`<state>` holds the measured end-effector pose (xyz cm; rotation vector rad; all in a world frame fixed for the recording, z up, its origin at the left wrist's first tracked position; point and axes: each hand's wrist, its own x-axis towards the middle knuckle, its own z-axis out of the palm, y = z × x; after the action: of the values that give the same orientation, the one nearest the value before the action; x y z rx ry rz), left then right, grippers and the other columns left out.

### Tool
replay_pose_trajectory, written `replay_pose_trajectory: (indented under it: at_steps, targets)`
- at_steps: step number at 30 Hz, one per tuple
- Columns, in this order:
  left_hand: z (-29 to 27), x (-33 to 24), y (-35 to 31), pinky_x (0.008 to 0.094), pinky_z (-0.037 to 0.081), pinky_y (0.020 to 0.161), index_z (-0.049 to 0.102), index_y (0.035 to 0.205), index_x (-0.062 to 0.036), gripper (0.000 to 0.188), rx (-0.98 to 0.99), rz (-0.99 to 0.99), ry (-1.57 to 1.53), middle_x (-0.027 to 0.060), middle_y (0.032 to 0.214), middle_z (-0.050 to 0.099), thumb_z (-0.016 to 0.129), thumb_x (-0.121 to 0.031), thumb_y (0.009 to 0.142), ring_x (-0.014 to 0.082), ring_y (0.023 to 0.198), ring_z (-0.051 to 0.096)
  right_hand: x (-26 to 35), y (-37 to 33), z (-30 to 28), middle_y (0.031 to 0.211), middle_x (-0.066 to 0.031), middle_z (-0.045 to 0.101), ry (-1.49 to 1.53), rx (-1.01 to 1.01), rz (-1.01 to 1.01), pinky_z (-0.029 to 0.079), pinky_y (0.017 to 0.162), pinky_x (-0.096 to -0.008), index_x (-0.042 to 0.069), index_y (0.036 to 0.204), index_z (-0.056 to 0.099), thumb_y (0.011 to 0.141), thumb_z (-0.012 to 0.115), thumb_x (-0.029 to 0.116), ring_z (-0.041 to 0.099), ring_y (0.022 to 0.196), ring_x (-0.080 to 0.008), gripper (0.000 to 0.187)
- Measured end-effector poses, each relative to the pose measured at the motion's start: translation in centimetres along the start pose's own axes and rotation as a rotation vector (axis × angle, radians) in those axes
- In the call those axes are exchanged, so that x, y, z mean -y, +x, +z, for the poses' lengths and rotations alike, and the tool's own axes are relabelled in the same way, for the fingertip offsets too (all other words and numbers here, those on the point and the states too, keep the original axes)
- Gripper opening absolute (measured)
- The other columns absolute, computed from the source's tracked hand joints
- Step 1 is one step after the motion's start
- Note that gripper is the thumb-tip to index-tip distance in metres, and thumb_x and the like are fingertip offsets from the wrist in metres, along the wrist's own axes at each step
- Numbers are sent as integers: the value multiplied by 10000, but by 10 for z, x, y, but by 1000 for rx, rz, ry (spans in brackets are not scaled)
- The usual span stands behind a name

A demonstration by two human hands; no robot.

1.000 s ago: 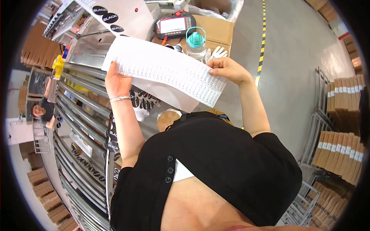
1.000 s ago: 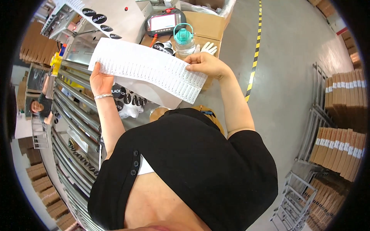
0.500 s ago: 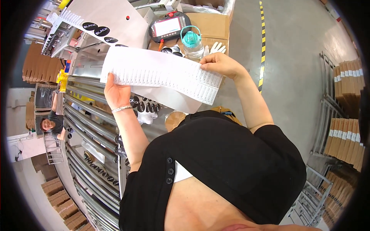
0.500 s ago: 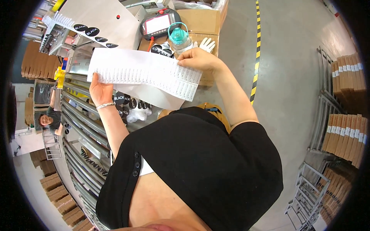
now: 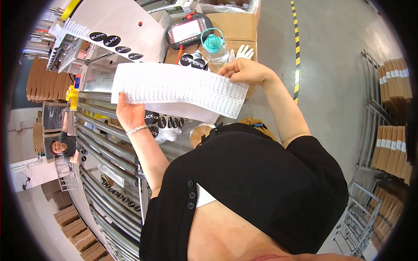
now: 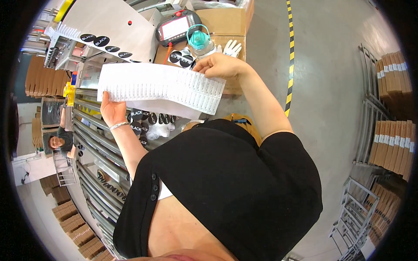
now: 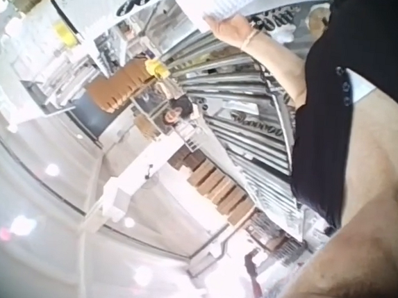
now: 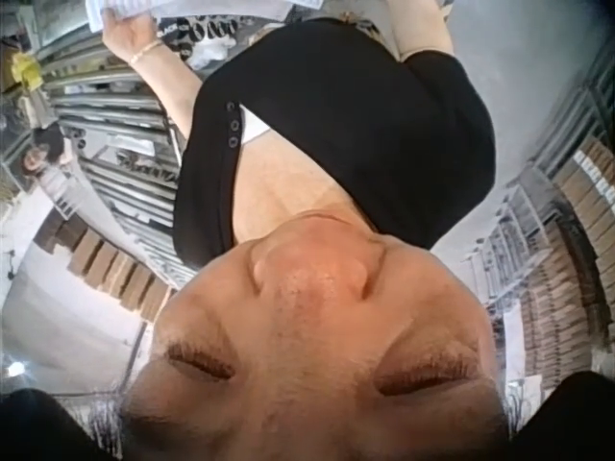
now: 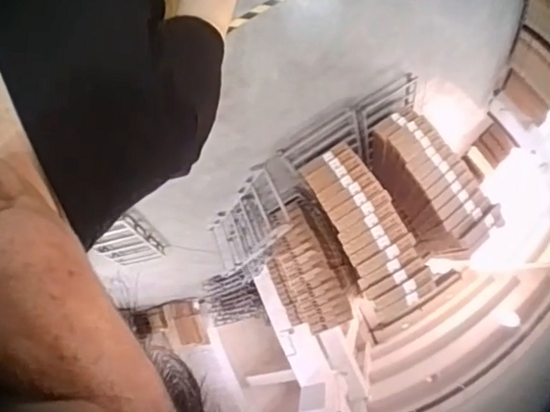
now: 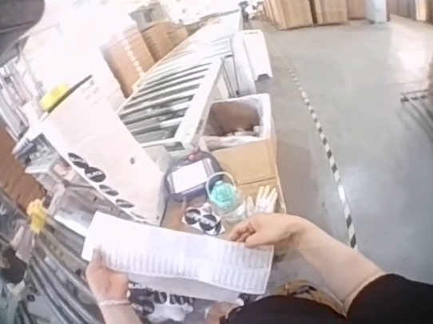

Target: Applying identification labels to industrial machinery while cross-referencing an inventory list.

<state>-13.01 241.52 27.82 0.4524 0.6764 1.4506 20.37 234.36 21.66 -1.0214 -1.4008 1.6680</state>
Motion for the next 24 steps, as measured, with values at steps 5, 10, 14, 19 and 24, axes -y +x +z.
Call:
replay_pose_trajectory:
  at_steps: [5,10,14,19,24]
  targets:
    - [3,1,-5,449,300,995,426,1191,32,332,-36,4,-16,153,1241,463,363,-121,903,278,1172,419,-1,-4,1,965,-133,615,67,5,10,443,795,-227,-75,1072,539,657,429,-55,587,888,-132,430]
    - [2,4,-2,450,302,994,432,1187,31,329,-39,2,-11,157,1234,470,366,-113,899,277,1169,423,-5,-6,-4,969,-131,613,82,-5,-1,443,794,-227,-74,1073,539,655,430,-52,588,889,-134,432]
    - [-1,2,-2,452,299,994,431,1188,29,334,-25,4,-21,155,1233,471,385,-116,891,276,1170,421,-3,-4,-7,992,-113,607,0,17,2,430,813,-229,-64,1083,537,675,443,-34,575,909,-124,420]
    - [-2,11,-10,427,306,991,444,1181,10,342,60,-11,34,127,1202,496,445,-118,863,263,1138,440,7,-2,8,1038,-38,575,-28,127,-33,411,825,-232,-29,1131,507,765,556,59,523,920,-79,380]
    - [8,29,-20,406,367,944,477,1146,-5,320,145,-53,-53,99,1127,544,459,-62,832,245,1066,502,0,10,30,1003,-38,589,-55,150,-2,427,795,-243,-36,1110,522,757,592,46,533,881,-92,369]
